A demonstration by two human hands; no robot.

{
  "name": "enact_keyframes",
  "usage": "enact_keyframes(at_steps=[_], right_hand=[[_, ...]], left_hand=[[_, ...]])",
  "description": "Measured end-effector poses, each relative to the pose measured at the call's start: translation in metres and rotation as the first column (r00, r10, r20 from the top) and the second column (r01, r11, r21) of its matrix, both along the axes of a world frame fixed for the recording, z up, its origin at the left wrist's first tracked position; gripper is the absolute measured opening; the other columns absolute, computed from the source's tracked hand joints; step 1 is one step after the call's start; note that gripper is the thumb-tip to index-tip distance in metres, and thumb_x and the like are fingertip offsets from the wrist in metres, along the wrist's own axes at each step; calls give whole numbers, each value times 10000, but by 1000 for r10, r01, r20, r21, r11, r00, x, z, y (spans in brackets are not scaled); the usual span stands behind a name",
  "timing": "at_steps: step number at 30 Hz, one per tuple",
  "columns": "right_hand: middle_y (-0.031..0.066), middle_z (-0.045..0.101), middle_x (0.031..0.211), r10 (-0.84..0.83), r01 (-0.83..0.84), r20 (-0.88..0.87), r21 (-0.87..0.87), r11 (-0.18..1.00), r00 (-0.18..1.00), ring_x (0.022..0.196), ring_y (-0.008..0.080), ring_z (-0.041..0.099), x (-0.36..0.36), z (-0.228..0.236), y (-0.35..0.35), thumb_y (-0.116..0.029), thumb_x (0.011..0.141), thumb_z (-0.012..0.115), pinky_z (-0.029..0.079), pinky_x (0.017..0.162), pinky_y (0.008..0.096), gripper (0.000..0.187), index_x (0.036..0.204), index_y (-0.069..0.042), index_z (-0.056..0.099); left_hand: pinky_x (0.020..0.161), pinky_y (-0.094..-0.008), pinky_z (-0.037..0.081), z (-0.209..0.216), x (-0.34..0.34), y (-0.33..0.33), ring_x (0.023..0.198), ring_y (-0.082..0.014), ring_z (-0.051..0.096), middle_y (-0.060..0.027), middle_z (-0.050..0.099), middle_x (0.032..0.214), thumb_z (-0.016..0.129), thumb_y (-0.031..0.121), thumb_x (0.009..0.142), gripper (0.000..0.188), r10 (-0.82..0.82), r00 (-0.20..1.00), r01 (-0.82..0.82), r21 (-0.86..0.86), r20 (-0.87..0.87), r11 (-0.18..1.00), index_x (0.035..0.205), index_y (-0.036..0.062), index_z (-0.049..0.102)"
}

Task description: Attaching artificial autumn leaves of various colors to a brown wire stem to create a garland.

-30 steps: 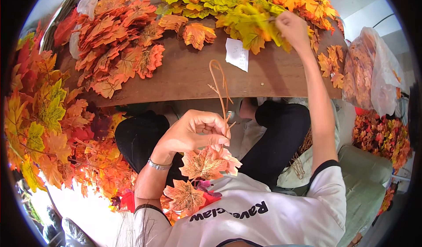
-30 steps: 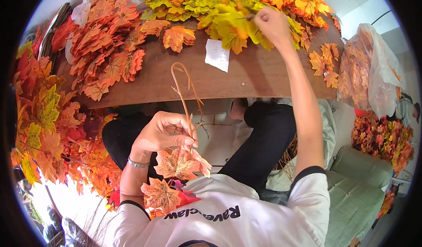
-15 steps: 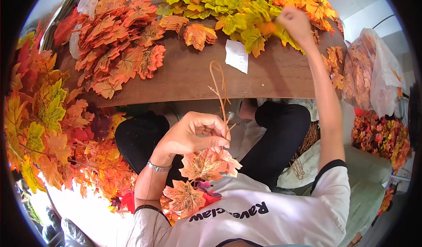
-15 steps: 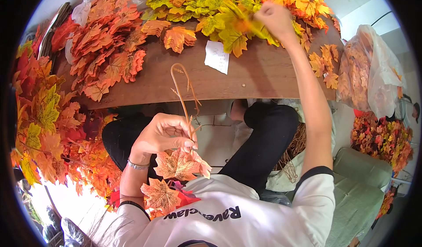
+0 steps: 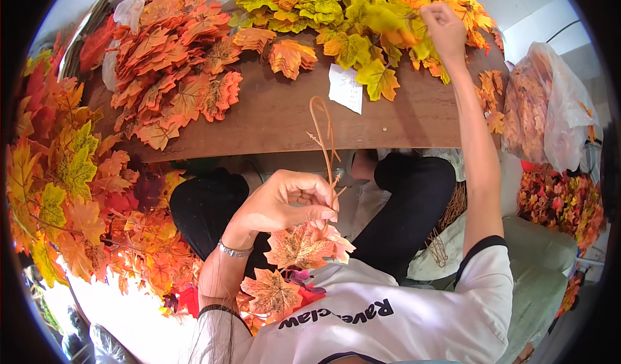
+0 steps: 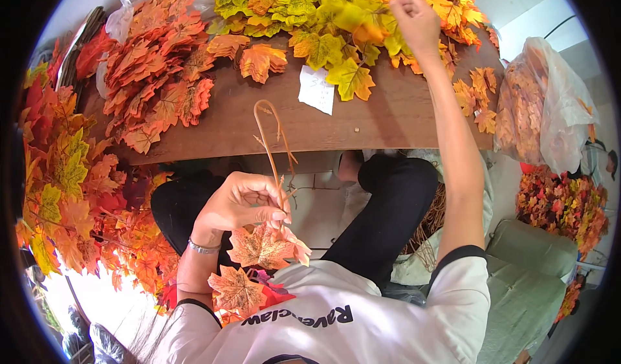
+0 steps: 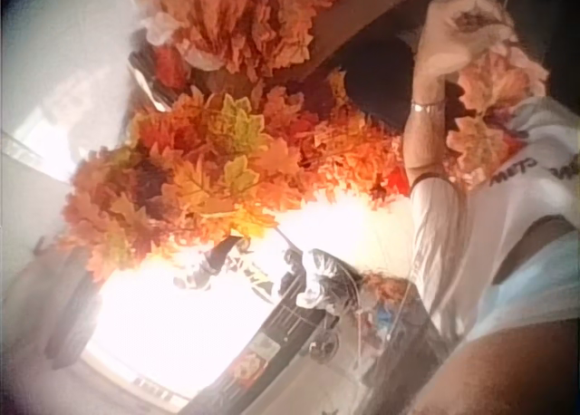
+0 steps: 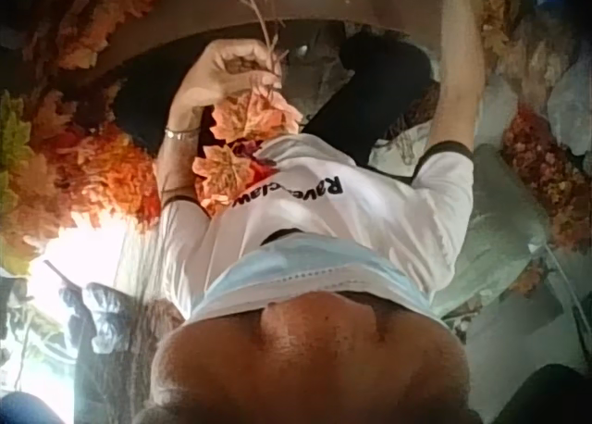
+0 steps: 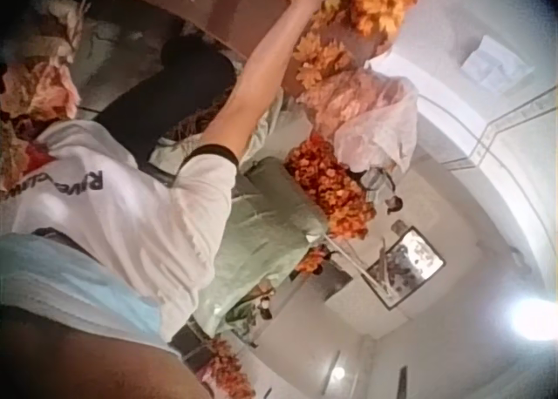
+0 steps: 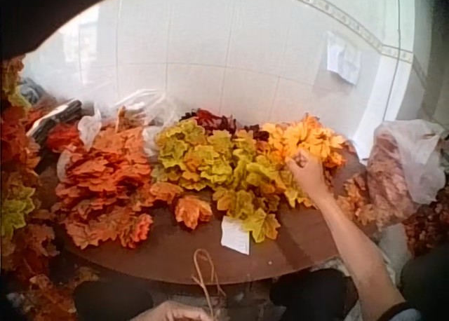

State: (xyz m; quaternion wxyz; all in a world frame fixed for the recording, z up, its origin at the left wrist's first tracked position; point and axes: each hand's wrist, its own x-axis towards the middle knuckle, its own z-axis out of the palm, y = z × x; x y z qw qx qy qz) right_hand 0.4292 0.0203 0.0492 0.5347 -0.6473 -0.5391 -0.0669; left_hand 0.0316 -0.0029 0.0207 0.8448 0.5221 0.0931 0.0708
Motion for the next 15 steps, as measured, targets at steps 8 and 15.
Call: enact_keyframes(at_steps=[8,15], right_hand=[[35,598,606,98,-7,197,-418,908,976,511,68,546,-2,-10,5,-195,755,615,432,511,226,164,759,-31,613],[52,597,611,-29,113,165,-529,841,986,587,107,589,-6,-31,7,-188,738,612,443,532,255,168,724,-21,596]], left_hand=[[576,-219,473,1,-2,2,648,-108,582,-89,609,758,643,-3,756,80,6,1000,-6,7,4,1000,779,-27,570],[607,-215,465,1,-2,3,680,-84,561,-55,597,781,629,25,782,71,-31,1000,31,-7,8,1000,801,-13,573]])
